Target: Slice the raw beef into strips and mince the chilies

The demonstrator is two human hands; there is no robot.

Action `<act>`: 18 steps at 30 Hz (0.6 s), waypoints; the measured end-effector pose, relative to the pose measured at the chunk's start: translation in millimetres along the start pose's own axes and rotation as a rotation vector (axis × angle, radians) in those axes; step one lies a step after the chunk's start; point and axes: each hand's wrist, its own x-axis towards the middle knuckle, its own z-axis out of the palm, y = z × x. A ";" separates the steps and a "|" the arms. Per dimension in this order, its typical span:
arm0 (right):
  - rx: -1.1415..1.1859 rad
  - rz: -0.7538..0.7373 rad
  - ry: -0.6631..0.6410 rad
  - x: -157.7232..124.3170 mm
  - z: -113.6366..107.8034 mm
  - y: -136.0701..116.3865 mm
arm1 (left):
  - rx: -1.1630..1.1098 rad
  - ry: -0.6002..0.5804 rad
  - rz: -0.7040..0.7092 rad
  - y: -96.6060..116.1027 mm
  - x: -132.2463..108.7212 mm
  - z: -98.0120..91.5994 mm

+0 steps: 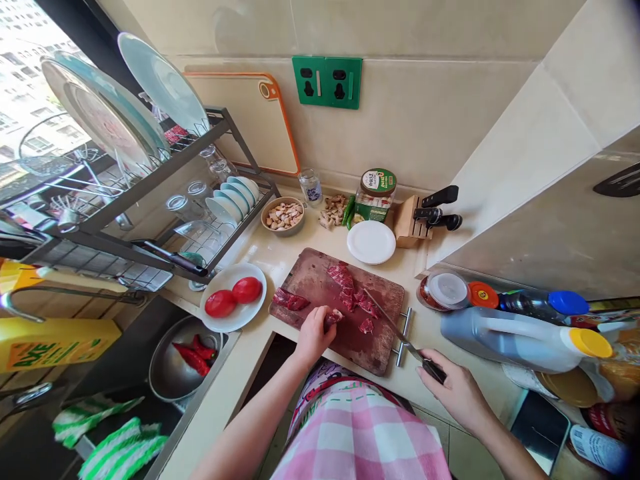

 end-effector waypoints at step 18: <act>-0.057 -0.017 -0.019 -12.1 13.7 -10.1 | -0.048 0.003 0.012 19.1 -17.1 19.0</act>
